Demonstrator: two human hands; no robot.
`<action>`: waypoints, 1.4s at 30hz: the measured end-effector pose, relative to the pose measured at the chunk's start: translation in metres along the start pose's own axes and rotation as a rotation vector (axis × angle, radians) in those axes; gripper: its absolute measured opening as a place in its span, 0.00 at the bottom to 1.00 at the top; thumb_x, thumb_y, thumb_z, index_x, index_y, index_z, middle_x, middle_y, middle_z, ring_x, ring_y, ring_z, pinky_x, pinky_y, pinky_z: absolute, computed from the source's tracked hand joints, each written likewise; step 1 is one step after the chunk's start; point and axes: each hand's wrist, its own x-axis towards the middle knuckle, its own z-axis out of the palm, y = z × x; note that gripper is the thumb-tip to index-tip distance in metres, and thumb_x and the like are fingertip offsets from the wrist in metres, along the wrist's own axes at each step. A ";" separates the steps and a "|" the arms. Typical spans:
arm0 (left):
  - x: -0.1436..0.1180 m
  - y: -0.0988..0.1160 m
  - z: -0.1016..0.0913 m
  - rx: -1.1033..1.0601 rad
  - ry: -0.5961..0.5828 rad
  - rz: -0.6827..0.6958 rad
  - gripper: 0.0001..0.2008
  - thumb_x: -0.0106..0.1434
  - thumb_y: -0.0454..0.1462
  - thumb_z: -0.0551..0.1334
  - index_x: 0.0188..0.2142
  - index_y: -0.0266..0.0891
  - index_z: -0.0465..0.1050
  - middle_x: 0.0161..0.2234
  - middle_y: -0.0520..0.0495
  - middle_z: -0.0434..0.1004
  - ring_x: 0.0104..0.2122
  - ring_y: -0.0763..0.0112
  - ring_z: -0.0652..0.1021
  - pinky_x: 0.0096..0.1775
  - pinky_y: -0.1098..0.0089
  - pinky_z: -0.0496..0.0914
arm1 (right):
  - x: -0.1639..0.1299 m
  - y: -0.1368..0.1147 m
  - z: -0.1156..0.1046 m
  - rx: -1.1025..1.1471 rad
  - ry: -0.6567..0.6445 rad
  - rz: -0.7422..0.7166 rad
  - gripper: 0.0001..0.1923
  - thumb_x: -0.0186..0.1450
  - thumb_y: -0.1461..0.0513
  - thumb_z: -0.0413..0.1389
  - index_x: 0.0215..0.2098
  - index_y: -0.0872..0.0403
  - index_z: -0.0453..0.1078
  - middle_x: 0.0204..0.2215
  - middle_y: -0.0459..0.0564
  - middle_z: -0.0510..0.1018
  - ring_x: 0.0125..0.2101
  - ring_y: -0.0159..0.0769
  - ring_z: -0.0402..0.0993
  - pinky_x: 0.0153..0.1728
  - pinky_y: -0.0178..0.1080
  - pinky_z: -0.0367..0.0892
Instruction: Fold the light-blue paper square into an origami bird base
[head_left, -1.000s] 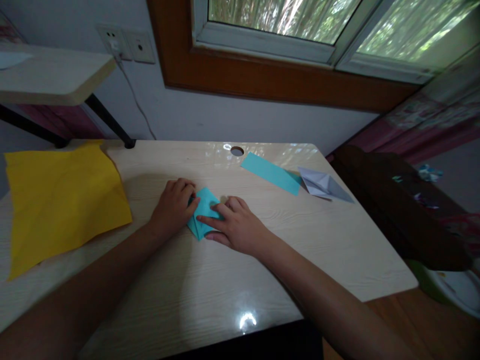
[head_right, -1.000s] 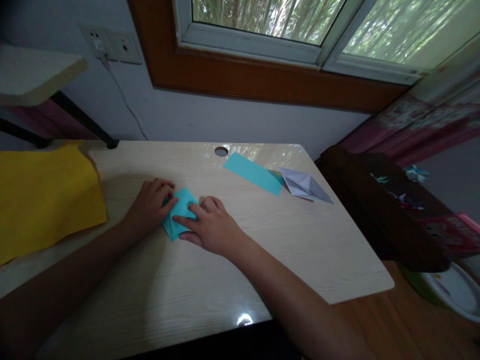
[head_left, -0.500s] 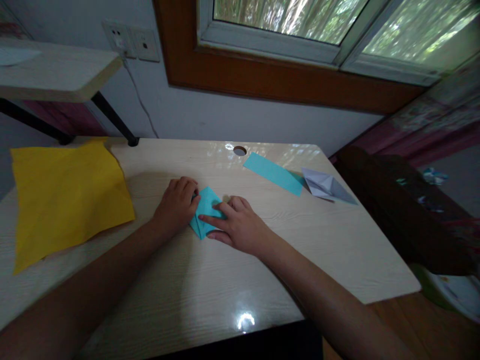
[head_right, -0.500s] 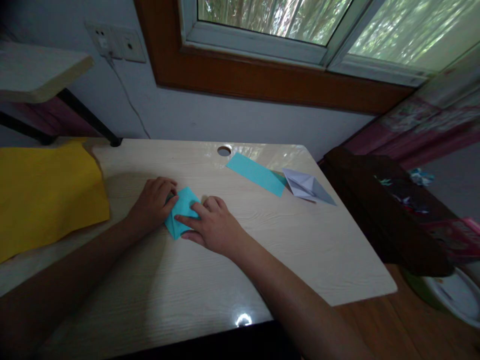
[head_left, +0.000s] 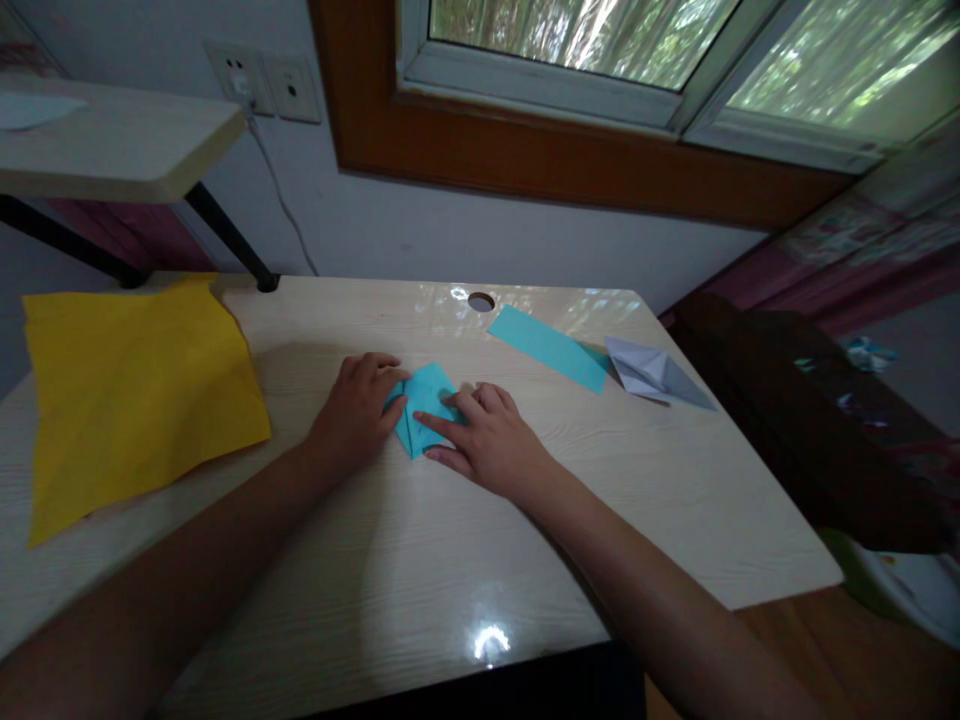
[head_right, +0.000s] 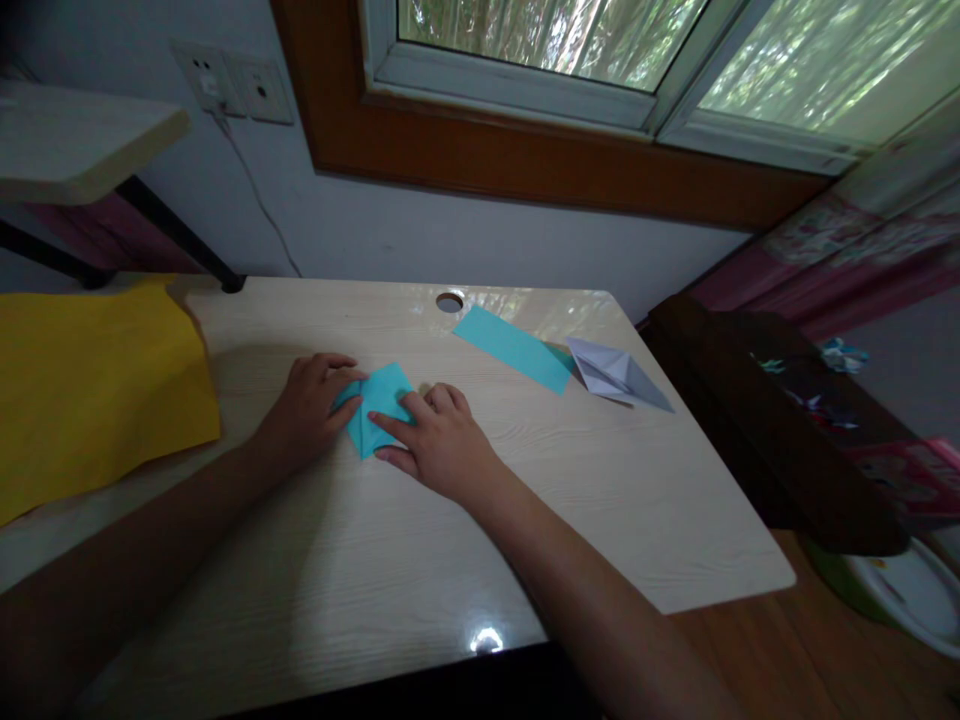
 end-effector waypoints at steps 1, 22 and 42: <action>0.000 0.001 0.000 0.008 -0.002 0.019 0.15 0.70 0.36 0.59 0.54 0.38 0.73 0.56 0.37 0.69 0.55 0.52 0.70 0.58 0.49 0.65 | 0.000 0.001 0.000 0.005 0.005 0.010 0.27 0.71 0.43 0.50 0.65 0.39 0.67 0.53 0.56 0.73 0.51 0.54 0.63 0.55 0.59 0.60; -0.006 0.021 0.005 -0.022 -0.199 0.371 0.23 0.72 0.42 0.58 0.62 0.33 0.69 0.61 0.35 0.71 0.63 0.50 0.67 0.64 0.50 0.66 | -0.005 0.044 0.005 0.350 0.197 0.048 0.05 0.70 0.60 0.59 0.39 0.50 0.78 0.36 0.52 0.77 0.40 0.42 0.70 0.44 0.47 0.66; -0.010 0.031 0.006 -0.077 -0.167 0.298 0.22 0.71 0.39 0.58 0.60 0.31 0.70 0.60 0.31 0.71 0.63 0.49 0.69 0.63 0.47 0.68 | 0.010 0.041 0.009 0.456 0.140 0.211 0.05 0.71 0.63 0.55 0.37 0.53 0.71 0.36 0.51 0.76 0.39 0.40 0.70 0.44 0.42 0.64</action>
